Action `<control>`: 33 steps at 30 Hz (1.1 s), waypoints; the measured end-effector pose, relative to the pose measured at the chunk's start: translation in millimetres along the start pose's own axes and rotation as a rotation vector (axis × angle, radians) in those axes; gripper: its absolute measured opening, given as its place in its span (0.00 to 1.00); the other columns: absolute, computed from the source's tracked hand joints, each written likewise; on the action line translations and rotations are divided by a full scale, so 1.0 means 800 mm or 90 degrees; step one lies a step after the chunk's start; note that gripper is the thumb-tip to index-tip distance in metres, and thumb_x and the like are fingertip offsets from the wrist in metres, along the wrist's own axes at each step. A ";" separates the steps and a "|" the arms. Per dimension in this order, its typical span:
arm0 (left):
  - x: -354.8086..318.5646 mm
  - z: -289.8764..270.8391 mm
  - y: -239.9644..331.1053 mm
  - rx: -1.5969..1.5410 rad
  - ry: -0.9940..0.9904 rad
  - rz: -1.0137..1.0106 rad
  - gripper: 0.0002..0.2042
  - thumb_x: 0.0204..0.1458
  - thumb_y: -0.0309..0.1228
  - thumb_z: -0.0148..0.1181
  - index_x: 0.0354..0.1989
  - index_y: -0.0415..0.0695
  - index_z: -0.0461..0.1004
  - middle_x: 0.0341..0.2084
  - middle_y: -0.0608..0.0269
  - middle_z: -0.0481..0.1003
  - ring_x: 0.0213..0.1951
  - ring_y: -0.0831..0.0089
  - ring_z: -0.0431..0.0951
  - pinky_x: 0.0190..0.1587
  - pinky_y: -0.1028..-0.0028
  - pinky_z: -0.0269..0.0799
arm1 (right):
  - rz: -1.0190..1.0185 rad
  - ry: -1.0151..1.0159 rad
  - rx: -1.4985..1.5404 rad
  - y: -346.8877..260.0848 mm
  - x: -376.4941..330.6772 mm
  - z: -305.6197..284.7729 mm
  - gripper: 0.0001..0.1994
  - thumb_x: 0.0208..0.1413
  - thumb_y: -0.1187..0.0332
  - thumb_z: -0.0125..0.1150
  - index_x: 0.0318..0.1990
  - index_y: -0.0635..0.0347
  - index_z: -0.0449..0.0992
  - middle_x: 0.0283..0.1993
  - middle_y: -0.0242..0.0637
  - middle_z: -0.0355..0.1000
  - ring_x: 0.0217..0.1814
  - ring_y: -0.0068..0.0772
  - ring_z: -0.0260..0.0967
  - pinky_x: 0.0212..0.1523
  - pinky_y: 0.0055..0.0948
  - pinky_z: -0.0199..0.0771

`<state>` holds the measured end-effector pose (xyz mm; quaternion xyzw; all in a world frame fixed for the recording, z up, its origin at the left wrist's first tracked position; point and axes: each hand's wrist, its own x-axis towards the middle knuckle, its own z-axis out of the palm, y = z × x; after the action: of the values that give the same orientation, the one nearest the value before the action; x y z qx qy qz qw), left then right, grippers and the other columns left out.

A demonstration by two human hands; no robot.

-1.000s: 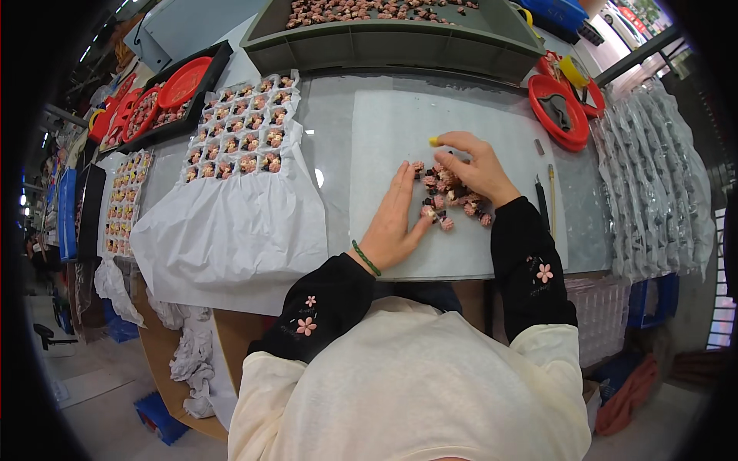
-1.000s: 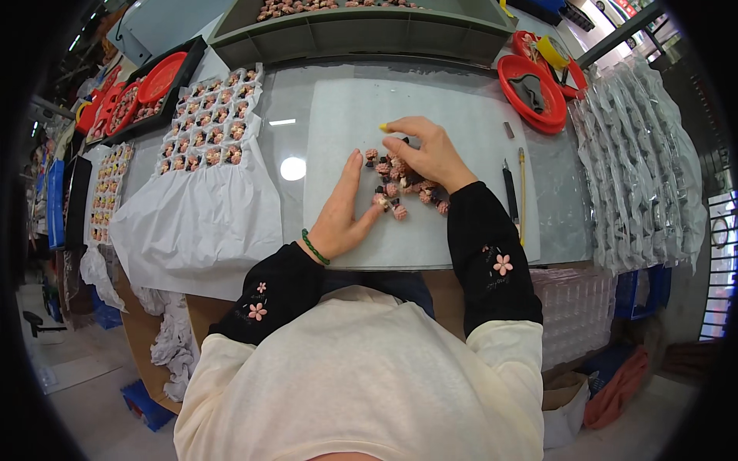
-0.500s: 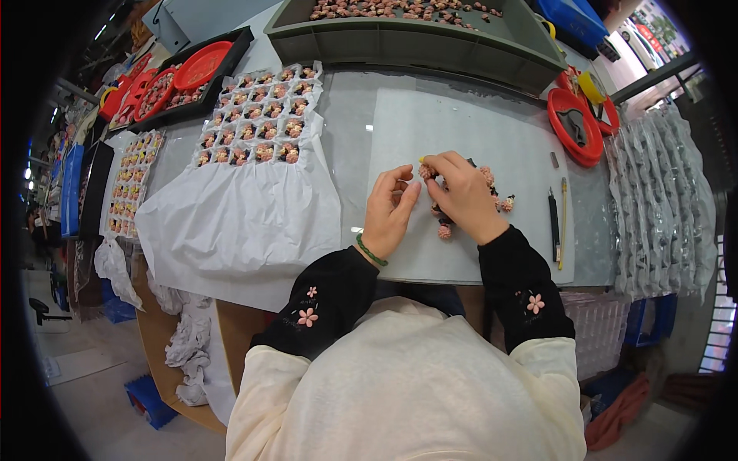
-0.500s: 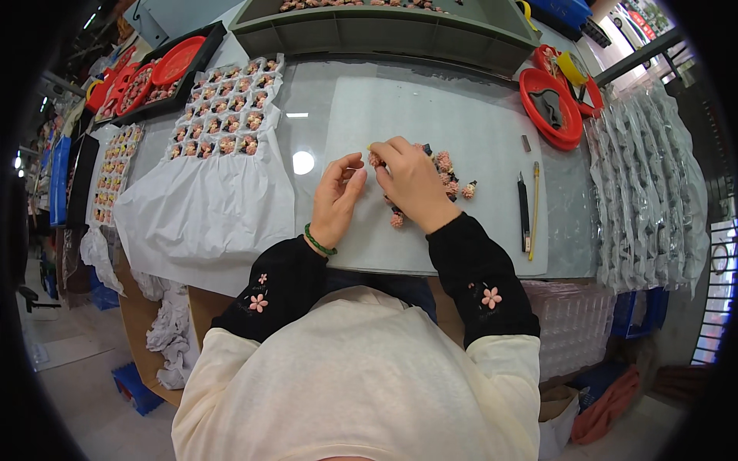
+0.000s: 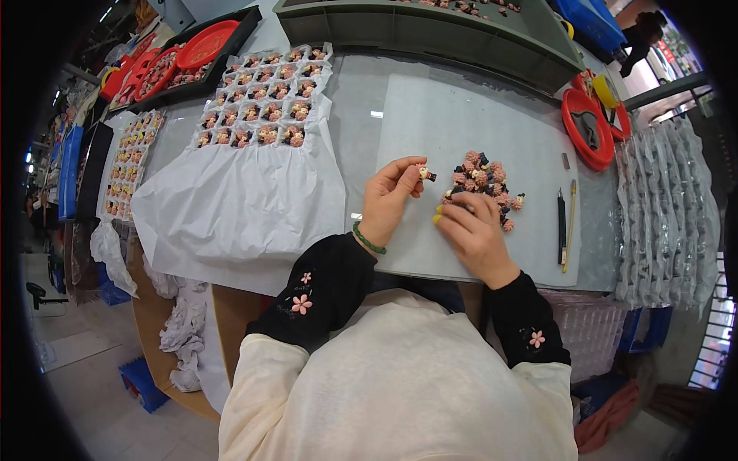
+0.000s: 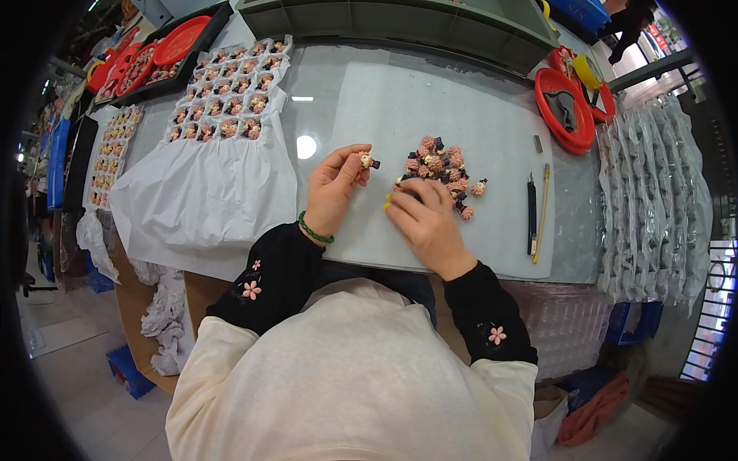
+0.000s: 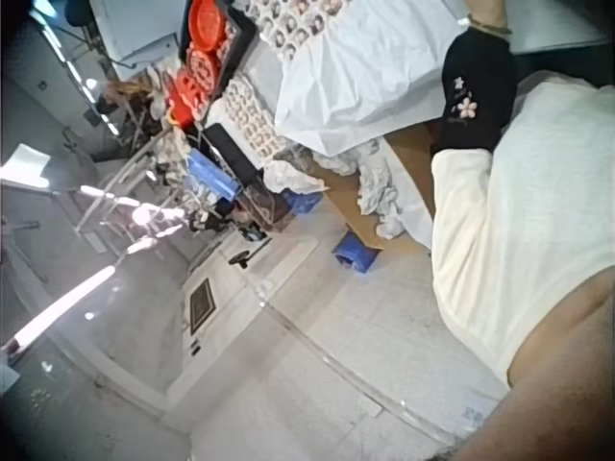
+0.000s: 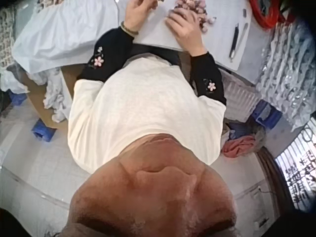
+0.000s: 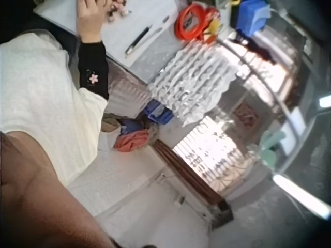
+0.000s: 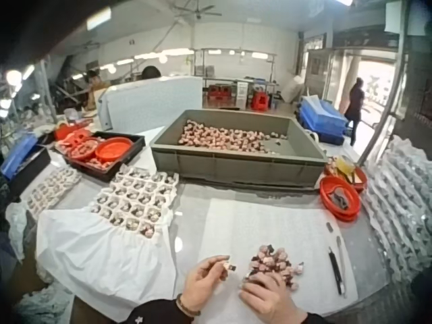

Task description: The person assembles small figurine parts together by hand and places them on the work surface.

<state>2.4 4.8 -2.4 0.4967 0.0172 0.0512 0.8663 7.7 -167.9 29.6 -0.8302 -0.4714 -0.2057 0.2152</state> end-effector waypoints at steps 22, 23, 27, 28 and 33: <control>-0.001 0.005 0.009 -0.084 -0.142 -0.054 0.12 0.52 0.21 0.49 0.45 0.35 0.69 0.43 0.56 0.71 0.46 0.72 0.70 0.50 0.76 0.65 | 0.314 0.291 0.368 -0.010 0.009 0.041 0.14 0.44 0.82 0.60 0.41 0.70 0.69 0.37 0.39 0.70 0.35 0.26 0.71 0.38 0.22 0.73; 0.000 0.005 0.007 -0.084 -0.143 -0.055 0.12 0.52 0.21 0.49 0.45 0.35 0.69 0.43 0.56 0.71 0.46 0.72 0.70 0.50 0.76 0.65 | 0.284 0.288 0.322 -0.008 0.009 0.041 0.14 0.44 0.82 0.61 0.41 0.69 0.69 0.37 0.39 0.70 0.34 0.25 0.71 0.36 0.21 0.73; 0.000 -0.003 -0.002 -0.055 -0.098 -0.020 0.12 0.54 0.24 0.49 0.45 0.35 0.68 0.40 0.57 0.72 0.43 0.73 0.72 0.46 0.75 0.69 | 0.213 0.243 0.242 -0.008 0.020 0.024 0.16 0.41 0.80 0.64 0.40 0.67 0.70 0.33 0.39 0.70 0.28 0.23 0.70 0.29 0.18 0.71; 0.000 -0.004 -0.001 -0.068 -0.059 -0.023 0.12 0.54 0.25 0.49 0.46 0.36 0.67 0.39 0.58 0.71 0.41 0.73 0.72 0.44 0.74 0.70 | 0.212 0.241 0.243 -0.006 0.019 0.017 0.16 0.41 0.80 0.64 0.40 0.67 0.70 0.33 0.39 0.70 0.28 0.23 0.70 0.29 0.18 0.71; 0.004 -0.001 0.005 -0.172 -0.016 -0.080 0.13 0.54 0.25 0.49 0.47 0.37 0.66 0.37 0.61 0.70 0.39 0.73 0.73 0.42 0.74 0.72 | 0.302 0.101 0.128 -0.007 0.017 0.002 0.15 0.40 0.75 0.66 0.38 0.66 0.71 0.29 0.35 0.70 0.21 0.20 0.65 0.20 0.19 0.64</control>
<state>5.5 7.8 0.6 0.3739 0.0309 -0.0077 0.9269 9.3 -155.0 36.7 -0.8731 -0.2637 -0.1660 0.3750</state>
